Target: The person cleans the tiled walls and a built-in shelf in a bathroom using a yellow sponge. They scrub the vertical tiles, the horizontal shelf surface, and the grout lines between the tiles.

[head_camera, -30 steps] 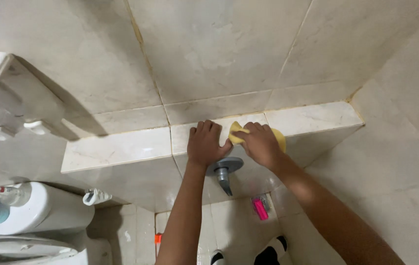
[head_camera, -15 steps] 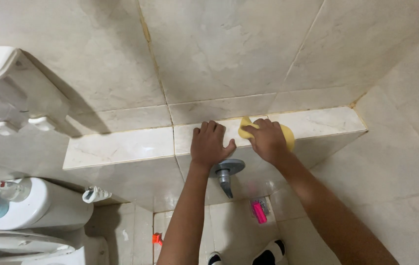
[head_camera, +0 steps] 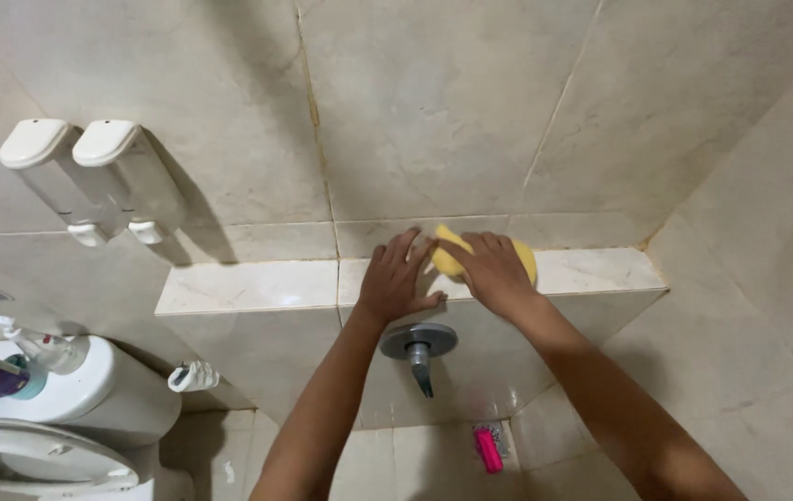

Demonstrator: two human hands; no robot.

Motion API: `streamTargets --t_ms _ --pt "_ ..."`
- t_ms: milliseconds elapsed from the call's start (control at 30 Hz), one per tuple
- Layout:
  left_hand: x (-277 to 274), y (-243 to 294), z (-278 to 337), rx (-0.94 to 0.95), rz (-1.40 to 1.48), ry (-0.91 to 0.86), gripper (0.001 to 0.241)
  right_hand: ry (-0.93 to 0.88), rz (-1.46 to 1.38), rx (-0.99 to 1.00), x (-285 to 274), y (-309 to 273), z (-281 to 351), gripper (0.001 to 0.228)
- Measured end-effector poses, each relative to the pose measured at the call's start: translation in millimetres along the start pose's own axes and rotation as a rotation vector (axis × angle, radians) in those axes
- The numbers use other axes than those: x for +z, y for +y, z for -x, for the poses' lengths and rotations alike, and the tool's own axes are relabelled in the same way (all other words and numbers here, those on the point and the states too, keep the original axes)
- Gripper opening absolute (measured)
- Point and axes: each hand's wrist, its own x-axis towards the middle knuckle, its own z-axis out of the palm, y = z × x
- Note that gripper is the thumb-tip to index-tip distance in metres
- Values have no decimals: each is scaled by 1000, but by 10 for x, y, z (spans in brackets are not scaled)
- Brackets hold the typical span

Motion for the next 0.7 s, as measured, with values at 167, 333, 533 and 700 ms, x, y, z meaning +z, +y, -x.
streamTargets --t_ms 167,333,533,700 --pt "-567 -39 -665 80 -165 146 94 163 -11 -67 -570 -118 -600 62" --pt "-1248 -242 -1092 97 -349 272 85 404 54 -157 -1018 -334 -1107 70" --pt "-1447 -470 -1173 -5 -512 281 61 571 176 -134 -985 -495 -1484 64" --pt "-1046 -651 -837 -52 -401 334 43 546 82 -255 -495 -421 -1469 47"
